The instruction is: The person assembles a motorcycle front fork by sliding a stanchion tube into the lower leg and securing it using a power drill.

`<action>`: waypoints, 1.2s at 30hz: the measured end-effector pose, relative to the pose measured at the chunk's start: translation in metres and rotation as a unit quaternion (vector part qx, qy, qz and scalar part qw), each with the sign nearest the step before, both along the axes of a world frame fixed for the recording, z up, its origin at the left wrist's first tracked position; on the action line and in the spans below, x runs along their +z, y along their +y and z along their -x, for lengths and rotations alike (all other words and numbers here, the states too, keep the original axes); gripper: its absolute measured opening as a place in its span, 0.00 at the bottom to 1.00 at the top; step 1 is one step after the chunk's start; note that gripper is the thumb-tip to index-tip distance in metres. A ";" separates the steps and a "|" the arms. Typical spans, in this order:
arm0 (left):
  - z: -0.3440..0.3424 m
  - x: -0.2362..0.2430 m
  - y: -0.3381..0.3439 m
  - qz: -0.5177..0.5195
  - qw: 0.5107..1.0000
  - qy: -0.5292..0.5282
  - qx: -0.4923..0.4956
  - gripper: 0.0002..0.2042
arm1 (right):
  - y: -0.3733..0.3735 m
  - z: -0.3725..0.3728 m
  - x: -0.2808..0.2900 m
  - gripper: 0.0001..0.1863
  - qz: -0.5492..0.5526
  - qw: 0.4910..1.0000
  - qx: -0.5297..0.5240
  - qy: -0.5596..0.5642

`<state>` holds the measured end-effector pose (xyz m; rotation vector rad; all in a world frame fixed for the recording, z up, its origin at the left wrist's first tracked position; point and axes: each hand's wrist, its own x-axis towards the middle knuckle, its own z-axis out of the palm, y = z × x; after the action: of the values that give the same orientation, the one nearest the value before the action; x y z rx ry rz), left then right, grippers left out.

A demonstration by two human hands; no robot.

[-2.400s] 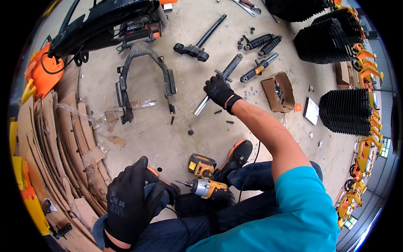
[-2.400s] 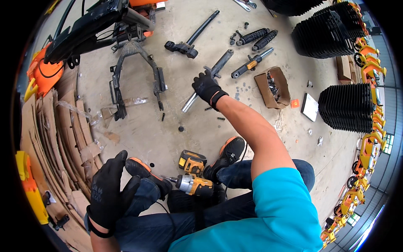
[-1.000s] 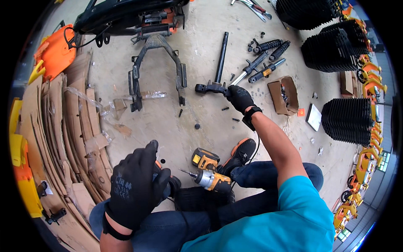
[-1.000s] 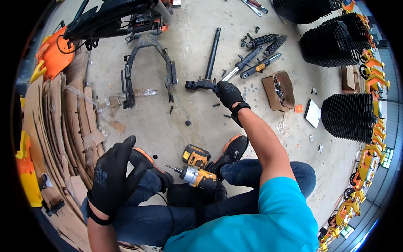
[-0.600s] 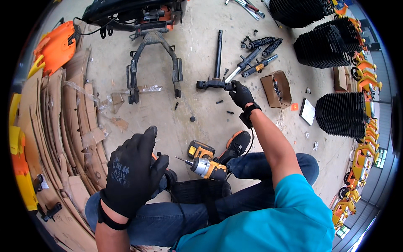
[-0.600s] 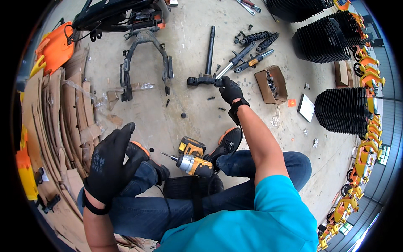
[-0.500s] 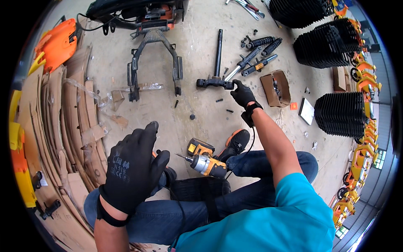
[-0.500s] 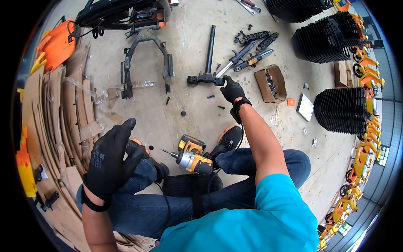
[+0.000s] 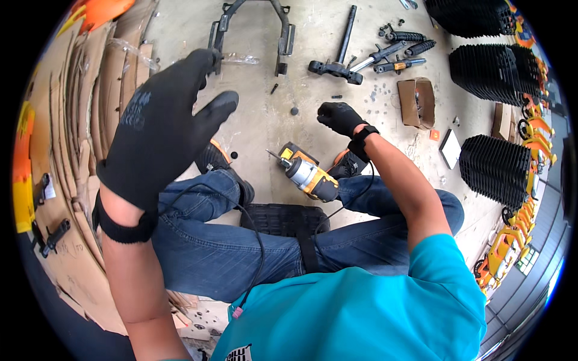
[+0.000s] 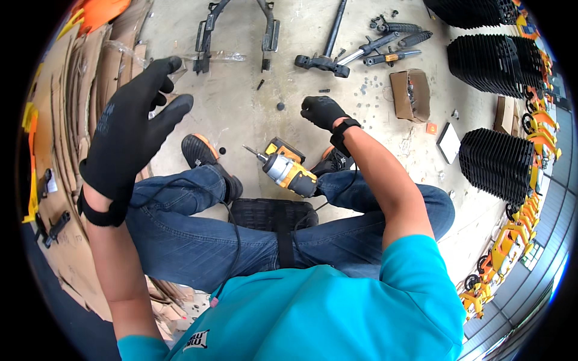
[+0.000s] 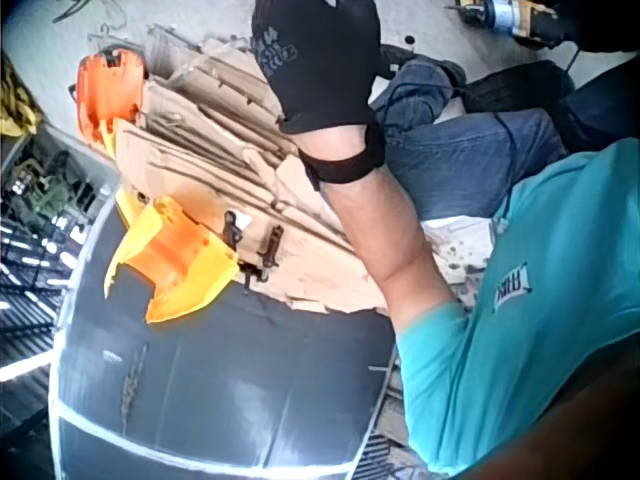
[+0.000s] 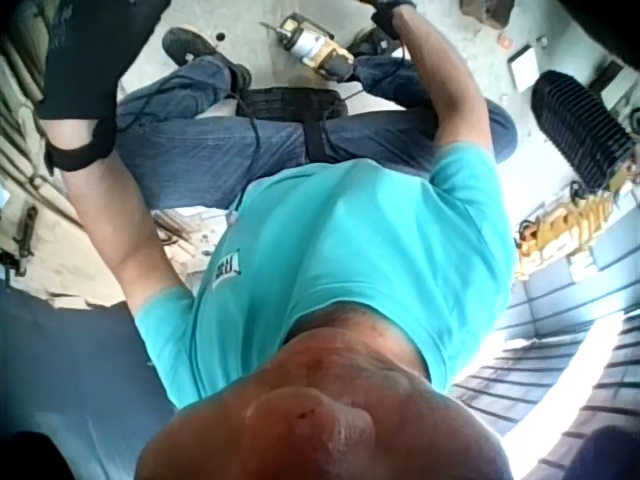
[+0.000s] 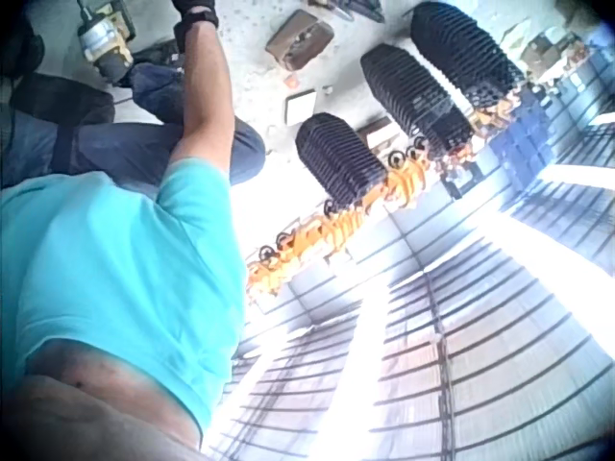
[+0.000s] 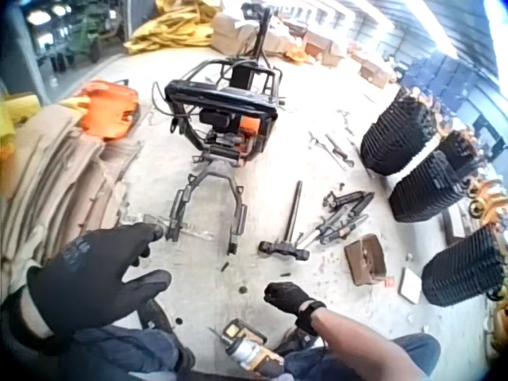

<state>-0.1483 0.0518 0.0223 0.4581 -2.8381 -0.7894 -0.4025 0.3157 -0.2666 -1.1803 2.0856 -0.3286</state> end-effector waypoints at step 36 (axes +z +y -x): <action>0.000 -0.028 0.070 0.059 0.974 -0.168 -0.143 0.21 | 0.009 0.028 -0.101 0.09 0.083 0.979 -0.166 0.090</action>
<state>-0.1485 0.1223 -0.0061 0.1785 -3.2980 -0.6303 -0.4304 0.3250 -0.3676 -0.9809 2.4587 -0.5781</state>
